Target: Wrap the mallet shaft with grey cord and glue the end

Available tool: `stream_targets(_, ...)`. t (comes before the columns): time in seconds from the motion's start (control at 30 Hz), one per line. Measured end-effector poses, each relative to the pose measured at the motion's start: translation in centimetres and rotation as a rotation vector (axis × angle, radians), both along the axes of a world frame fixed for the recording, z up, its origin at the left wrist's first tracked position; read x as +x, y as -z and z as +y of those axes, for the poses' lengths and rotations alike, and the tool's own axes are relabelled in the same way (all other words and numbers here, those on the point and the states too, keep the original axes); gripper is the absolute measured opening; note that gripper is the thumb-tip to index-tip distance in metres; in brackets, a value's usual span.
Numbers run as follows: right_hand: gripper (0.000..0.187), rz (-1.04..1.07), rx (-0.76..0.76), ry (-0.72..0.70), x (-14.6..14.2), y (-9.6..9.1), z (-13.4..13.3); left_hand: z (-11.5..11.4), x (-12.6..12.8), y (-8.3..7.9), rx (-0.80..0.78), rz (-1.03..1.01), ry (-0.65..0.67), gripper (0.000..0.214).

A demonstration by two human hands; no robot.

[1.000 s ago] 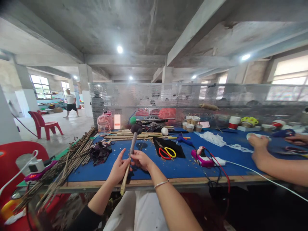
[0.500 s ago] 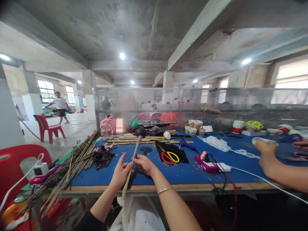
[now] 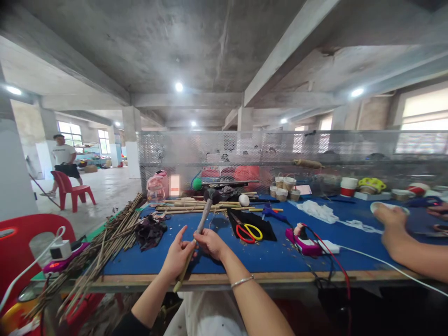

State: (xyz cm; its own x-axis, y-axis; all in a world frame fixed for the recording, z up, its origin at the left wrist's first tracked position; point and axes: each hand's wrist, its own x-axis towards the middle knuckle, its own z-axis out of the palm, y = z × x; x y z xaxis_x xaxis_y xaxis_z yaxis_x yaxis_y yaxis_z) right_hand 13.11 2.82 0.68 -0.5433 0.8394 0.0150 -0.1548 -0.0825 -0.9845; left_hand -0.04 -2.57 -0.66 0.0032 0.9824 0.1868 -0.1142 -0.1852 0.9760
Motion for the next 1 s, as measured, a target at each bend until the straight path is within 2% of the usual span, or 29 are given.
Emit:
stream_targets(0.3,0.047,0.002,-0.012,0.025,-0.05,0.11,0.08,0.67,0.03,0.66,0.122,0.114,-0.195,0.078)
stream_targets(0.43,0.049,0.005,-0.017,-0.019,0.09,-0.34,-0.18,0.5,-0.08,0.59,0.11,0.045,-0.11,0.085)
stream_targets(0.6,0.048,-0.003,0.01,0.015,-0.11,0.1,0.2,0.78,-0.27,0.64,-0.005,-0.019,0.025,0.088)
stream_targets(0.8,0.046,-0.003,0.034,0.062,-0.18,0.33,0.34,0.97,-0.21,0.6,0.105,0.061,-0.12,0.074)
stream_targets(1.0,0.046,-0.007,0.0,-0.006,0.02,-0.28,-0.26,0.57,-0.29,0.33,0.056,0.017,-0.044,0.082)
